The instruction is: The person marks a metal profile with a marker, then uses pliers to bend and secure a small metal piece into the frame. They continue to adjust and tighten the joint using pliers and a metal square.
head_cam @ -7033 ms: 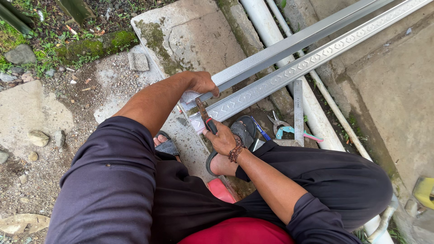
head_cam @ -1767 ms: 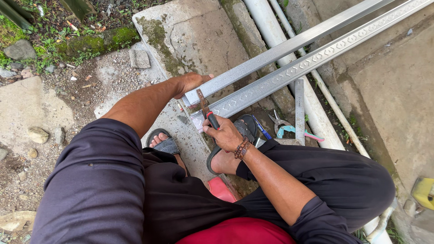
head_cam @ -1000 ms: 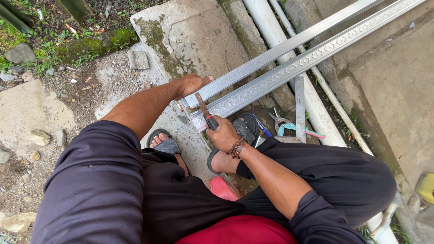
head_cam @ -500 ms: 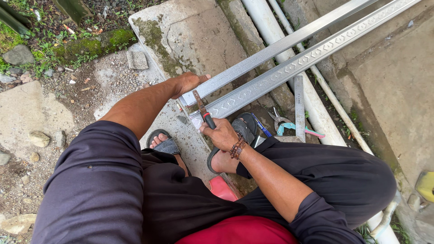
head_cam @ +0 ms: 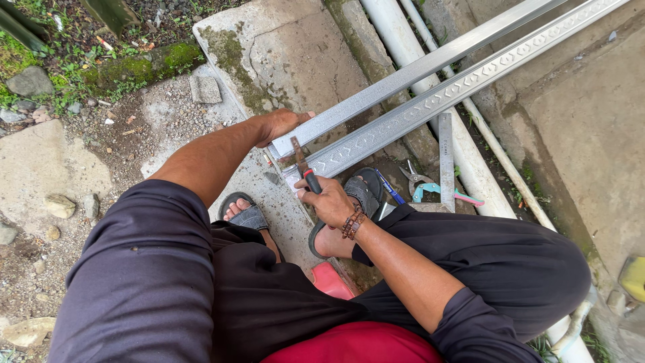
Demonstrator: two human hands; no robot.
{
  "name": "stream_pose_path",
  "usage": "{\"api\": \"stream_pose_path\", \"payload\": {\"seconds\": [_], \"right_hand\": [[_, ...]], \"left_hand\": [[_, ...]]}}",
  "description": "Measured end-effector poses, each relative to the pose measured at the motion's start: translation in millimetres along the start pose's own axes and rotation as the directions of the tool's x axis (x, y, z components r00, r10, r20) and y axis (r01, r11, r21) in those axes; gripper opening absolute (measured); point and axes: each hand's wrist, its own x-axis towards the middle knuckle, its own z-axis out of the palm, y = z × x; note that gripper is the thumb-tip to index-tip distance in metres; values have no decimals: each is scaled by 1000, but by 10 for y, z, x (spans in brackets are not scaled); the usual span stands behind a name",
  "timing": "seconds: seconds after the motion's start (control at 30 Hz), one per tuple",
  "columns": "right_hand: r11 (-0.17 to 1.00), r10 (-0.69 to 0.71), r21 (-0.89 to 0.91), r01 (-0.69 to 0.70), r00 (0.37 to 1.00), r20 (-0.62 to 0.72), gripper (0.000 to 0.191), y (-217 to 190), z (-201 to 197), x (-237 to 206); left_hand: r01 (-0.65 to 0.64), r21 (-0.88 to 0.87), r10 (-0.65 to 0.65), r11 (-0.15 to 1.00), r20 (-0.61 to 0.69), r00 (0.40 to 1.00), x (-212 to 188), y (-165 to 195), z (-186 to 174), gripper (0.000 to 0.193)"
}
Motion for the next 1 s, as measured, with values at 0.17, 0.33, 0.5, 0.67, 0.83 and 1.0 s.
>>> {"api": "stream_pose_path", "payload": {"seconds": [0.17, 0.33, 0.5, 0.67, 0.83, 1.0], "right_hand": [[999, 23, 43, -23, 1000, -11, 18, 11, -65, 41], [998, -48, 47, 48, 999, 3, 18, 47, -79, 49], [999, -39, 30, 38, 999, 16, 18, 56, -90, 52], [995, -74, -58, 76, 997, 33, 18, 67, -58, 33], [992, -123, -39, 124, 992, 18, 26, 61, -1, 16], [993, -71, -91, 70, 997, -8, 34, 13, 25, 5]], "left_hand": [[-9, 31, 10, 999, -30, 1000, -38, 34, 39, 66], [15, 58, -13, 998, -50, 999, -46, 45, 40, 66], [24, 64, -21, 998, -47, 999, -67, 62, 54, 70], [9, 13, -9, 1000, -13, 1000, -94, 64, 36, 69], [30, 56, -28, 998, -41, 999, -89, 76, 31, 66], [0, 83, 5, 997, -63, 998, -117, 100, 37, 65]]}}
